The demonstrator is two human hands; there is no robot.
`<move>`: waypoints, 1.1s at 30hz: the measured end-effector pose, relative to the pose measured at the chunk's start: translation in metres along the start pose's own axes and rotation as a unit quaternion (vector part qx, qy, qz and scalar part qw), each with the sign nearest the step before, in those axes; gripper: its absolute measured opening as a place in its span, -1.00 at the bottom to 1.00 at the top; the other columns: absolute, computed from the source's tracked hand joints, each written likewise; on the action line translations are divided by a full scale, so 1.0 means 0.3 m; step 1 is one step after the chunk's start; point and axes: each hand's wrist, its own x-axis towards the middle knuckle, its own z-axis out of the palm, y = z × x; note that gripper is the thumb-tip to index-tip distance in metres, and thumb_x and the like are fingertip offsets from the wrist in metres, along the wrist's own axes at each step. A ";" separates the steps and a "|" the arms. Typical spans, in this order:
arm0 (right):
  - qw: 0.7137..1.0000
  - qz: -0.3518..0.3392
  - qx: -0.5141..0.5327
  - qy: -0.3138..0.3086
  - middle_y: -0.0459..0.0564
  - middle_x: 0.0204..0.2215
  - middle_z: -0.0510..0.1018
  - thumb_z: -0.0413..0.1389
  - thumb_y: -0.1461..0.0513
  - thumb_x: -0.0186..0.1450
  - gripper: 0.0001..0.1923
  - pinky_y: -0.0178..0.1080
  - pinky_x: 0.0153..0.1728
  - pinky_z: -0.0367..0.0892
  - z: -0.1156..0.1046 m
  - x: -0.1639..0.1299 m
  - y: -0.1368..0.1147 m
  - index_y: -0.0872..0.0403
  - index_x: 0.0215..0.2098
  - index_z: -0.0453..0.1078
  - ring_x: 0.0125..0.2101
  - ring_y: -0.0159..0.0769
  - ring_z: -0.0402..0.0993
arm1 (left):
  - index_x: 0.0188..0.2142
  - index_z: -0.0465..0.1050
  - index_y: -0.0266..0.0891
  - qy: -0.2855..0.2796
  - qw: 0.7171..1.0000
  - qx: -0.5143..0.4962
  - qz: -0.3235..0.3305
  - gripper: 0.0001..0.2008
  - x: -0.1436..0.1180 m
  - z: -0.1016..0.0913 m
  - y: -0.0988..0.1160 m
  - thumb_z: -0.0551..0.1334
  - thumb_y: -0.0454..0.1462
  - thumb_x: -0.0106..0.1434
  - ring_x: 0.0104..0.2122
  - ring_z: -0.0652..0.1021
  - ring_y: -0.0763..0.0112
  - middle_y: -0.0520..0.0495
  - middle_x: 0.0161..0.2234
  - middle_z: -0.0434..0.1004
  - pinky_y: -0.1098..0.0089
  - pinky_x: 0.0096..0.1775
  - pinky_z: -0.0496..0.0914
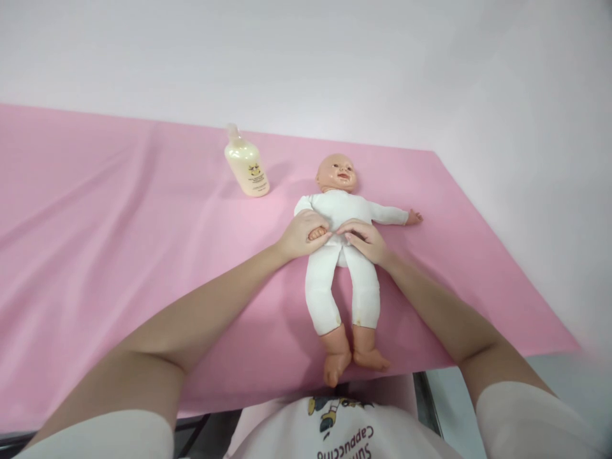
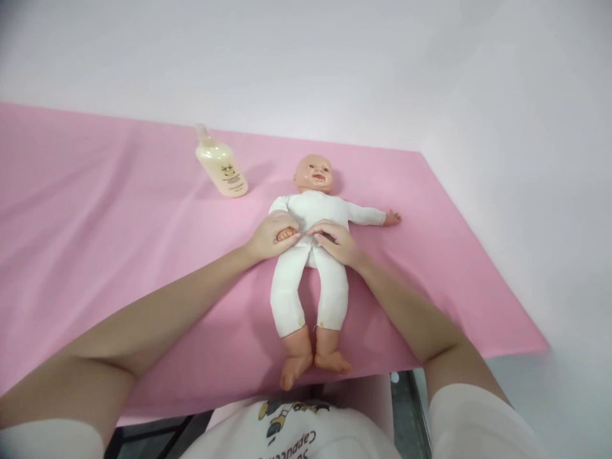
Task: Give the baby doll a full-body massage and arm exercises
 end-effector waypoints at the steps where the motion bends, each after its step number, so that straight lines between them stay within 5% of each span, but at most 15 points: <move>1: 1.000 0.000 0.000 0.000 0.05 -0.19 0.62 0.00 0.08 0.48 -0.69 -0.14 -0.07 0.45 0.000 0.000 0.000 0.02 -0.16 0.54 -0.15 -0.23 0.54 | -0.35 0.43 -0.17 0.005 1.000 -0.002 -0.004 -0.70 -0.003 -0.002 -0.002 0.09 -0.06 0.37 -0.31 0.55 0.25 -0.10 -0.40 0.58 0.22 -0.14 0.42; 15: 0.999 0.011 -0.031 0.018 0.05 -0.20 0.63 0.03 0.09 0.46 -0.71 -0.10 -0.04 0.46 -0.029 0.002 0.053 0.03 -0.20 0.54 -0.15 -0.22 0.56 | -0.10 0.52 -0.21 0.005 0.996 0.086 0.011 -0.66 -0.031 -0.029 -0.079 -0.01 -0.35 0.33 -0.24 0.56 0.25 -0.15 -0.29 0.57 0.27 -0.14 0.47; 22: 0.998 0.013 -0.032 0.046 0.04 -0.22 0.64 0.04 0.11 0.44 -0.73 -0.09 0.01 0.45 -0.038 -0.003 0.084 0.05 -0.24 0.54 -0.14 -0.23 0.56 | -0.25 0.59 -0.13 0.065 0.980 0.182 0.048 -0.70 -0.049 -0.064 -0.132 0.07 -0.38 0.29 -0.25 0.49 0.21 -0.19 -0.21 0.60 0.24 -0.23 0.43; 33: 0.998 0.008 -0.022 0.060 0.03 -0.21 0.64 0.03 0.19 0.42 -0.77 -0.12 0.01 0.44 -0.030 -0.009 0.089 0.06 -0.23 0.53 -0.13 -0.25 0.56 | -0.44 0.50 -0.13 0.129 0.956 0.265 -0.006 -0.81 -0.074 -0.219 -0.280 0.15 -0.29 0.26 -0.25 0.53 0.20 -0.18 -0.20 0.61 0.26 -0.34 0.40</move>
